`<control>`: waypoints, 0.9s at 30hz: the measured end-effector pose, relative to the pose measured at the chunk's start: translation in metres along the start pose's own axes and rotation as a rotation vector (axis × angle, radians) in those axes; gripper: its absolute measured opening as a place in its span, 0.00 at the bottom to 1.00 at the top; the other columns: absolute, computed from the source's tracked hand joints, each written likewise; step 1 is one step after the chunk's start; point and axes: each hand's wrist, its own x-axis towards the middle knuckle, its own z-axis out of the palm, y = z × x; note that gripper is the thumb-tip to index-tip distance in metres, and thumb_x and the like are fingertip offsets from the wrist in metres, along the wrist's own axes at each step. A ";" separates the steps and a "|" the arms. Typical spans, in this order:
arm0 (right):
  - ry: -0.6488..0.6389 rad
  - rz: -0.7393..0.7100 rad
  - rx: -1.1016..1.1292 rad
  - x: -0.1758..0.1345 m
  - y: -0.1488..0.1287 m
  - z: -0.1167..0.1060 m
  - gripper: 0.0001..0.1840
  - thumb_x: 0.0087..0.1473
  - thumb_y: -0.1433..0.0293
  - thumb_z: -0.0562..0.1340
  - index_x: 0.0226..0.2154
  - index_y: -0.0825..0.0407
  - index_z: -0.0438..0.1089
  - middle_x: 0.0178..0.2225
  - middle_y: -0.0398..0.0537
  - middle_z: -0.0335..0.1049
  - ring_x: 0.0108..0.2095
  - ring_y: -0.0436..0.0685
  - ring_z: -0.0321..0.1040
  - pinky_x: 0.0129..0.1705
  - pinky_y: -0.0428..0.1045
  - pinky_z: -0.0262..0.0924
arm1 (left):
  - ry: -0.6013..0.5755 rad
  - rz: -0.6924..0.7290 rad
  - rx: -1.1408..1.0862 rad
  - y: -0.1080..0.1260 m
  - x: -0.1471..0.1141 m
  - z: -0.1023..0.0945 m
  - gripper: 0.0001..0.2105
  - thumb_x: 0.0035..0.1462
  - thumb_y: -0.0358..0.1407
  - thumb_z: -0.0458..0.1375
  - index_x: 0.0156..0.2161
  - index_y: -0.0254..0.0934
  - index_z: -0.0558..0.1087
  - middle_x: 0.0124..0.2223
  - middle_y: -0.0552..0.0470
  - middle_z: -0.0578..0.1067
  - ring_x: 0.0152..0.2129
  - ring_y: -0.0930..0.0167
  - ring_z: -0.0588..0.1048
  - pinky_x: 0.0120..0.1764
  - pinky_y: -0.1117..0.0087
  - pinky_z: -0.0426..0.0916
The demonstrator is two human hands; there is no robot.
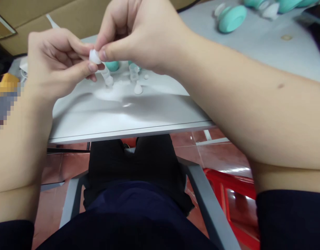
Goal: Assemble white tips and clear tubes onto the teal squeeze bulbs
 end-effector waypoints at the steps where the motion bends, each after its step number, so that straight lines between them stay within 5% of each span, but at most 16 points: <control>1: -0.004 -0.005 0.004 0.000 0.001 0.000 0.08 0.56 0.89 0.72 0.35 0.64 0.79 0.30 0.35 0.82 0.32 0.42 0.80 0.39 0.38 0.74 | 0.012 0.019 0.011 0.000 0.000 0.000 0.10 0.66 0.36 0.78 0.47 0.34 0.86 0.40 0.47 0.87 0.31 0.69 0.87 0.33 0.70 0.85; 12: -0.035 -0.032 0.066 0.001 0.007 -0.002 0.09 0.59 0.90 0.69 0.36 0.63 0.77 0.30 0.34 0.81 0.31 0.41 0.78 0.37 0.37 0.71 | 0.008 0.237 0.129 -0.016 0.000 -0.002 0.10 0.68 0.35 0.76 0.50 0.33 0.84 0.38 0.50 0.85 0.26 0.75 0.84 0.29 0.80 0.82; 15: -0.021 -0.047 0.090 0.001 0.008 0.000 0.10 0.59 0.91 0.69 0.36 0.64 0.77 0.29 0.38 0.80 0.30 0.42 0.77 0.37 0.37 0.71 | -0.027 0.155 0.255 -0.003 -0.001 -0.003 0.07 0.72 0.32 0.74 0.52 0.39 0.84 0.41 0.52 0.87 0.28 0.75 0.84 0.31 0.77 0.84; 20: 0.011 -0.059 0.058 -0.001 0.006 0.003 0.09 0.63 0.90 0.66 0.37 0.63 0.75 0.30 0.37 0.78 0.32 0.42 0.77 0.39 0.38 0.70 | 0.082 0.150 0.259 0.002 -0.001 0.005 0.09 0.71 0.40 0.75 0.49 0.39 0.83 0.43 0.54 0.87 0.30 0.76 0.84 0.30 0.78 0.81; 27: 0.004 -0.140 0.023 0.002 0.012 0.006 0.07 0.69 0.86 0.63 0.39 0.62 0.73 0.33 0.38 0.77 0.34 0.40 0.77 0.39 0.37 0.70 | -0.041 0.008 0.211 0.011 0.002 -0.001 0.07 0.77 0.29 0.68 0.54 0.42 0.82 0.53 0.59 0.88 0.41 0.76 0.87 0.37 0.78 0.84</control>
